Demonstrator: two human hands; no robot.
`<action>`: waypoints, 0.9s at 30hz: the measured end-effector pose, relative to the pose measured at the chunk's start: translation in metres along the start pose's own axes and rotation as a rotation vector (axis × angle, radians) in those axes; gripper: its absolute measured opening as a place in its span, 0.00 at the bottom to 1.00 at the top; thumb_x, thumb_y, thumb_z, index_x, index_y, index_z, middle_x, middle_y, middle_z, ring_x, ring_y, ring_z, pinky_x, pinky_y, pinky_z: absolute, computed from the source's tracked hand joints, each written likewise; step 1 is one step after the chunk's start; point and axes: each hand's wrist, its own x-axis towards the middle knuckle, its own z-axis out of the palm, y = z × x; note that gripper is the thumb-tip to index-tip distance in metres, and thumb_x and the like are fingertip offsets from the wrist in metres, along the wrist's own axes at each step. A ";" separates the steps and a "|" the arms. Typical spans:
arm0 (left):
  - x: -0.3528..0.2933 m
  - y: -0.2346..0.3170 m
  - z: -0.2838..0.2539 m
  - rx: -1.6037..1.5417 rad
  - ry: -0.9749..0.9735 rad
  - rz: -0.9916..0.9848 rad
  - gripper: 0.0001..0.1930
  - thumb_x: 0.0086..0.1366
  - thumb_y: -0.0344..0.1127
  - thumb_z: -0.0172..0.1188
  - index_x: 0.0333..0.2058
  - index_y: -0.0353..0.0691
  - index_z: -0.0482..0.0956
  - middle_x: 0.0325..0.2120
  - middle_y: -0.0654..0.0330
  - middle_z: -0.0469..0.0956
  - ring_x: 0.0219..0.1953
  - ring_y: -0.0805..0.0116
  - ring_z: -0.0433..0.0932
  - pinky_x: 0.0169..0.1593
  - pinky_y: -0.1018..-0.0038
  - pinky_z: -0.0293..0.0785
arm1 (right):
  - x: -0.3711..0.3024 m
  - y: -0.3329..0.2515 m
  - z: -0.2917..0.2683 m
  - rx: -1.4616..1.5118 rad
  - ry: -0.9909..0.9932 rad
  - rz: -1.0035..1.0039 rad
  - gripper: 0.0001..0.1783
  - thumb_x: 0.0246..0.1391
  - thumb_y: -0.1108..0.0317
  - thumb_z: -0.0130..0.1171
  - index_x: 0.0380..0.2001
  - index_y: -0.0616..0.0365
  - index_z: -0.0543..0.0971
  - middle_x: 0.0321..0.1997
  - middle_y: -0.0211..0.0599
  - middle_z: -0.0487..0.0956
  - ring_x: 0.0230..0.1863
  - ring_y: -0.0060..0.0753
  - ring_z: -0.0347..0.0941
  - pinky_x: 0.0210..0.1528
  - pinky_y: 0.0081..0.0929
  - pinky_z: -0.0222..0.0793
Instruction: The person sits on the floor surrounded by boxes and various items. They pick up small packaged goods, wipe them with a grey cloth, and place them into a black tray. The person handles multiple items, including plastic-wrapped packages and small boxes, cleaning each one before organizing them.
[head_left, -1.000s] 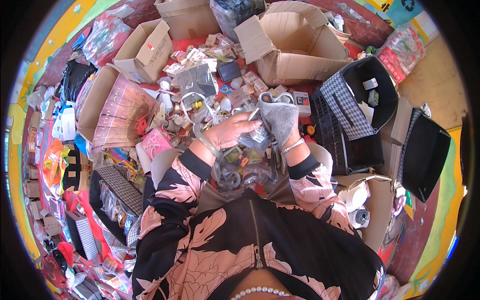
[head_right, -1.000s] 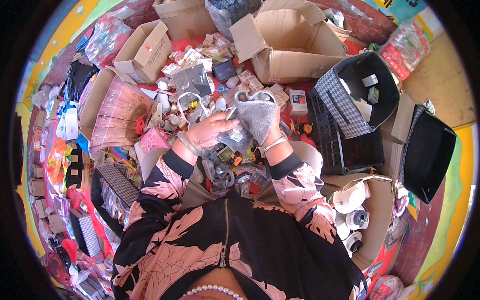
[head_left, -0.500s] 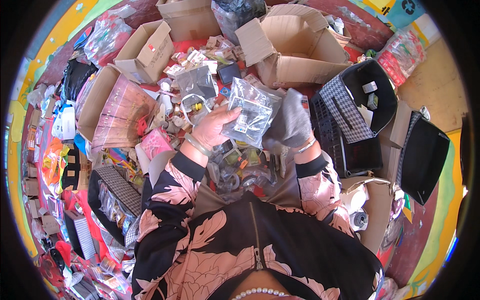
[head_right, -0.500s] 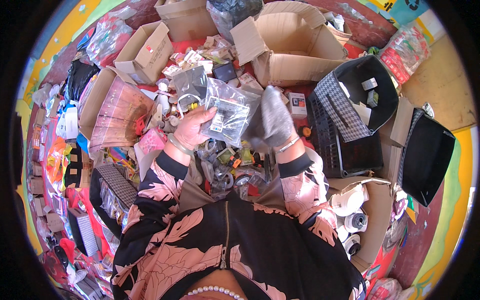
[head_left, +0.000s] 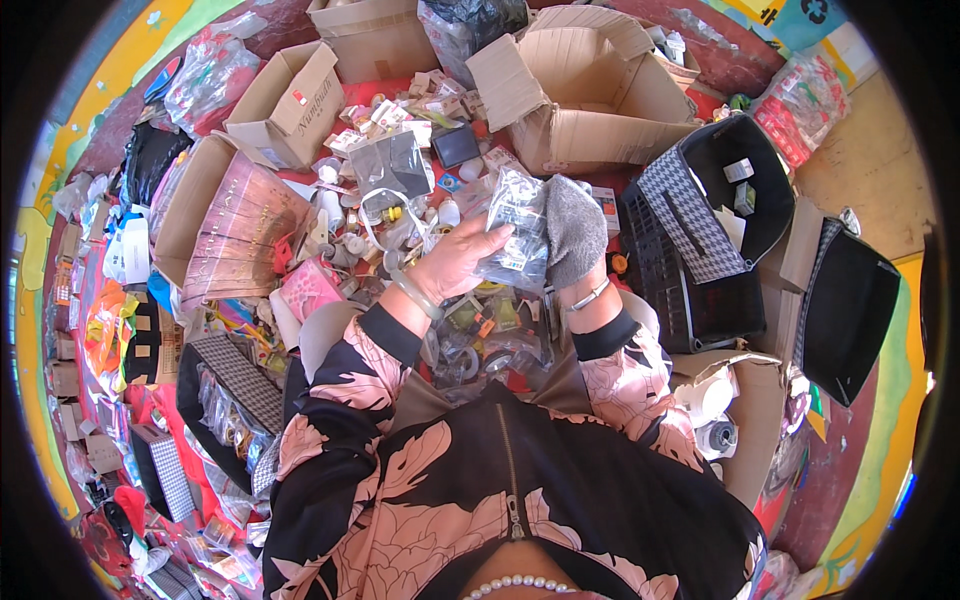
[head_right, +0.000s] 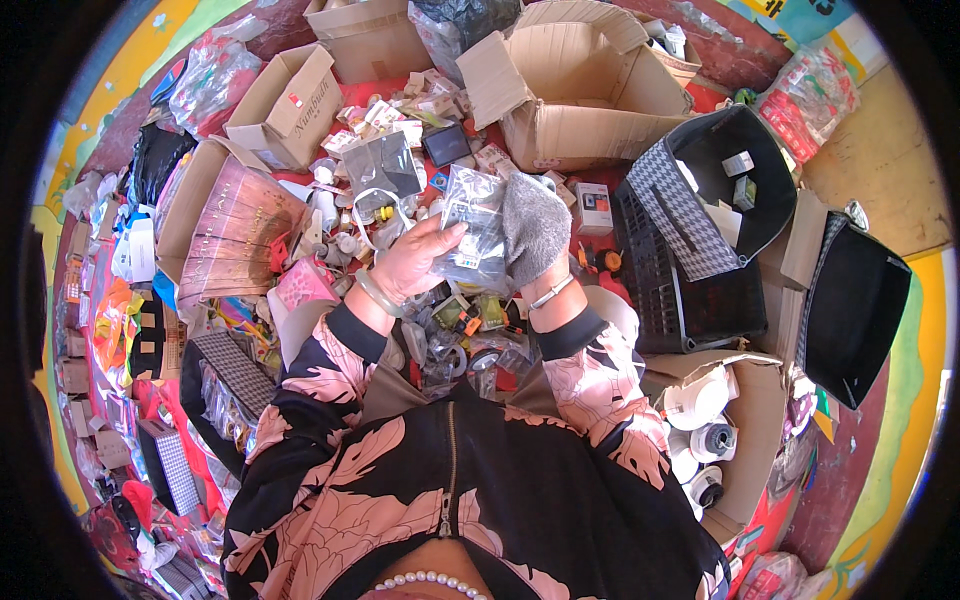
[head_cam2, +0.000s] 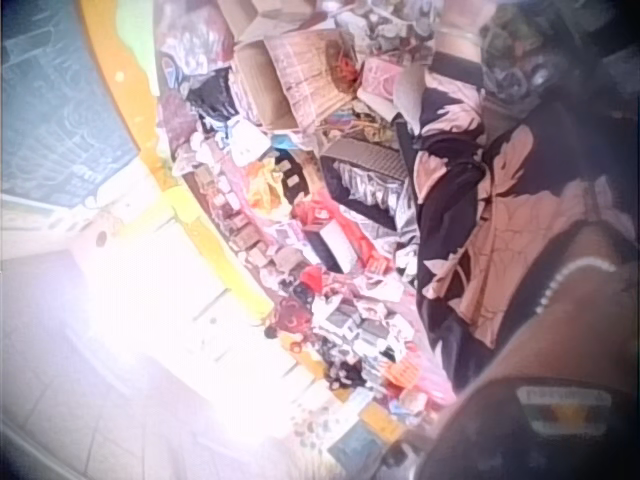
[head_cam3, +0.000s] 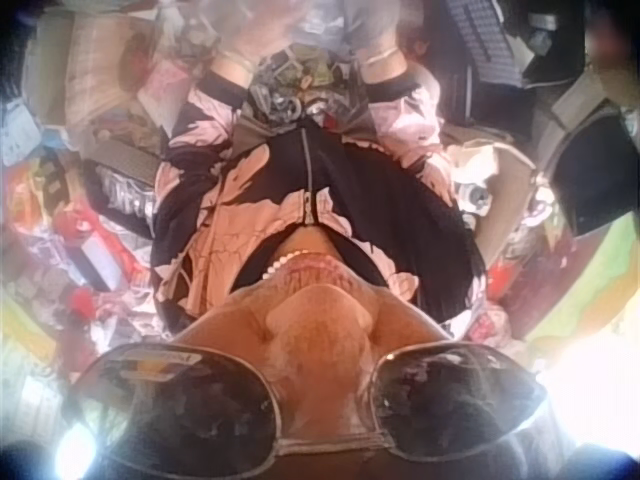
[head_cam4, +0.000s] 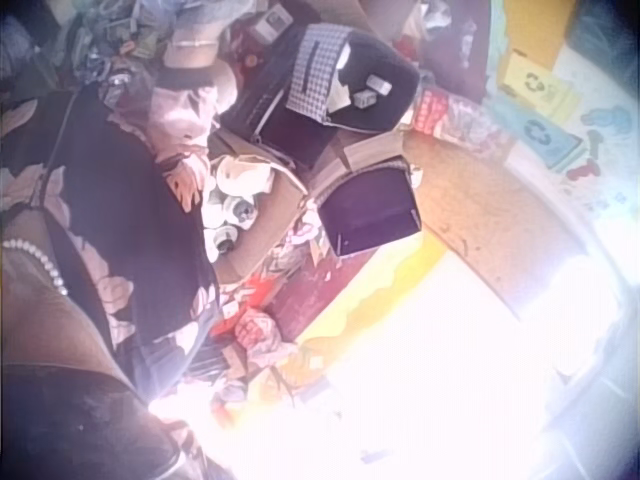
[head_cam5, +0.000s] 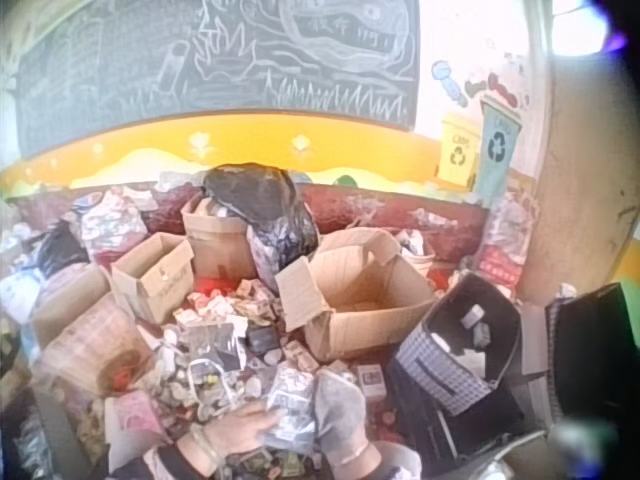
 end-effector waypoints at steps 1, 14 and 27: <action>0.001 0.000 0.001 -0.005 -0.016 0.001 0.14 0.63 0.31 0.48 0.48 0.37 0.67 0.39 0.62 0.73 0.43 0.70 0.73 0.48 0.68 0.69 | -0.001 0.006 0.009 0.198 0.018 0.033 0.08 0.48 0.71 0.47 0.34 0.59 0.70 0.31 0.40 0.71 0.36 0.39 0.69 0.39 0.27 0.65; -0.013 0.015 -0.003 0.060 -0.011 -0.047 0.16 0.63 0.30 0.48 0.49 0.33 0.67 0.43 0.59 0.73 0.44 0.69 0.73 0.49 0.71 0.68 | 0.001 0.020 -0.012 0.241 -0.054 -0.044 0.19 0.34 0.59 0.60 0.33 0.53 0.71 0.30 0.36 0.71 0.38 0.39 0.66 0.39 0.29 0.63; -0.015 0.018 -0.004 0.239 -0.022 -0.181 0.13 0.61 0.32 0.52 0.44 0.33 0.71 0.36 0.64 0.74 0.38 0.77 0.73 0.43 0.78 0.68 | -0.007 -0.014 -0.017 -0.204 0.063 -0.395 0.11 0.38 0.68 0.55 0.30 0.46 0.74 0.29 0.28 0.74 0.32 0.34 0.73 0.30 0.32 0.69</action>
